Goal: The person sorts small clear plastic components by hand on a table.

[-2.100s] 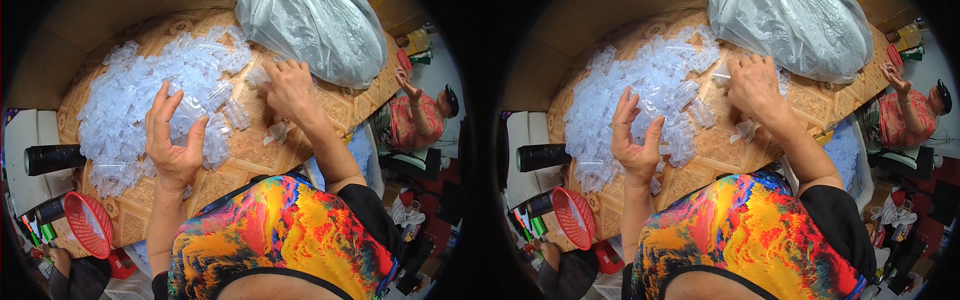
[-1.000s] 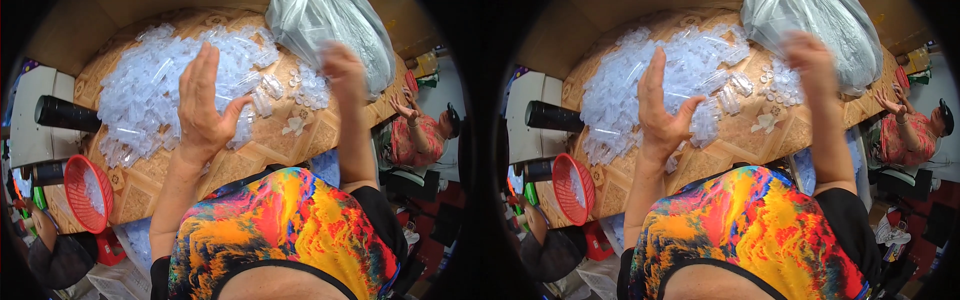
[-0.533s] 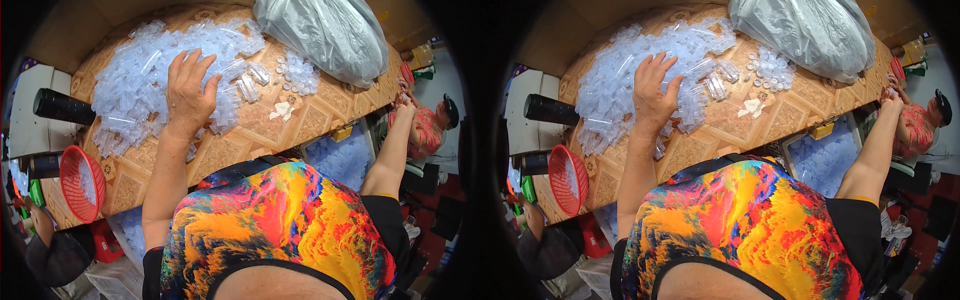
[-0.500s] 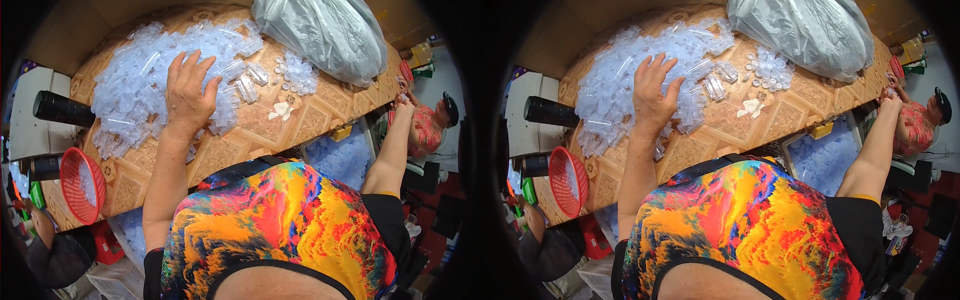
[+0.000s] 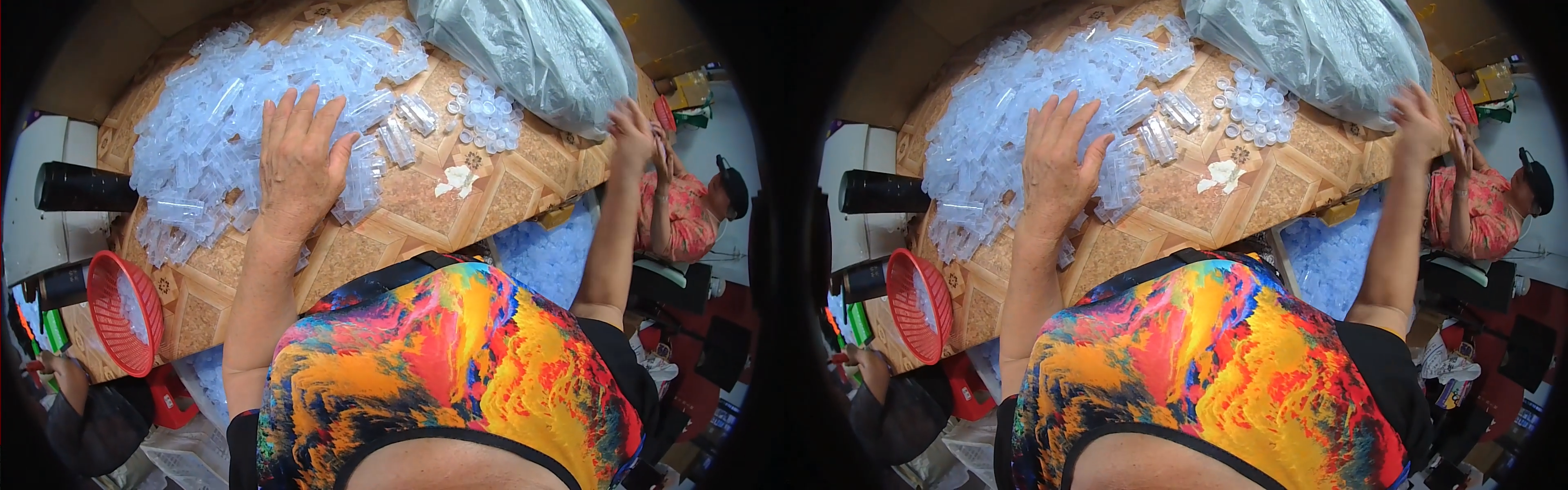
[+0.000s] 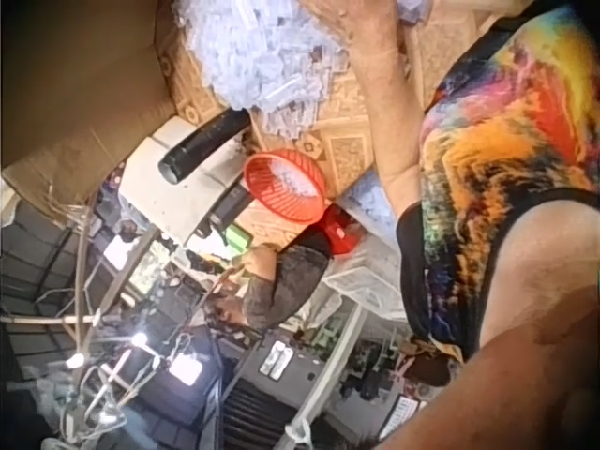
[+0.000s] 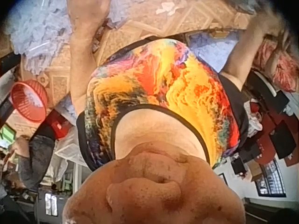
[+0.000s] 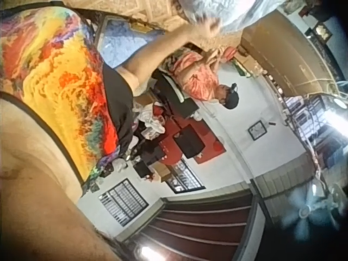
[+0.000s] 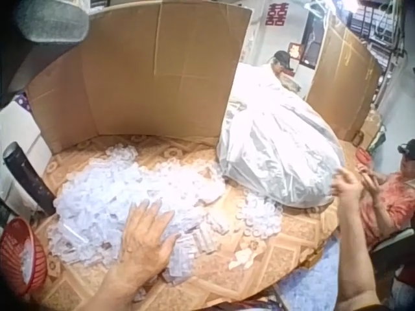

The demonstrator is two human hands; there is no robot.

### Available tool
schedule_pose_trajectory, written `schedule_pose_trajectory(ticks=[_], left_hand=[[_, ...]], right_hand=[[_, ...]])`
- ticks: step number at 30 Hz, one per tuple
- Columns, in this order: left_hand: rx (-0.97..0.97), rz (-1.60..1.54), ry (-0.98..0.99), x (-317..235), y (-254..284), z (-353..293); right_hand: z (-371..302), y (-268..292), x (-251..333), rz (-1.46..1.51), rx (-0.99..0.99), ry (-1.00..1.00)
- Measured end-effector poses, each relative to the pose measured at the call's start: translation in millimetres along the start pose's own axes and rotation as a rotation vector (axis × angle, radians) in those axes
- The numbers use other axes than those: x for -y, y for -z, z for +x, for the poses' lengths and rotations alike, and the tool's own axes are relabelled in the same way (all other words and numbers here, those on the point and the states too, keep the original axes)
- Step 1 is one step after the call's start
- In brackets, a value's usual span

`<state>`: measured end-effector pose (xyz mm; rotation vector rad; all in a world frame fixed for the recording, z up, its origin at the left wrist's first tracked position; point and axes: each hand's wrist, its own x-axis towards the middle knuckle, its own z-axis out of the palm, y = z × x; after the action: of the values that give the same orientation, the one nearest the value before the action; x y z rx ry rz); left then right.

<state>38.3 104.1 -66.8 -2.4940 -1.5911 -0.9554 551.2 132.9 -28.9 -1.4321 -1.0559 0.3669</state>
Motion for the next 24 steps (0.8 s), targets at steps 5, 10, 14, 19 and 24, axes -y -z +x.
schedule_pose_trajectory(ticks=[5, 10, 14, 19, 24], left_hand=[[-0.049, -0.065, -0.009, 6, -11, 4], [-0.031, -0.086, -0.011, 14, 0, -4], [-0.035, -0.092, -0.024, 19, 4, -2], [-0.052, -0.122, -0.021, 21, 0, -4], [-0.048, -0.087, 0.000, 17, -4, -5]], right_hand=[[-135, -173, 82, -0.714, 0.767, 0.585], [-157, -214, 71, -0.859, 1.019, 0.692], [-159, -222, 70, -0.792, 0.987, 0.567], [-162, -205, 81, -0.541, 0.852, 0.214], [-64, -122, 68, 0.528, 0.744, -0.205]])
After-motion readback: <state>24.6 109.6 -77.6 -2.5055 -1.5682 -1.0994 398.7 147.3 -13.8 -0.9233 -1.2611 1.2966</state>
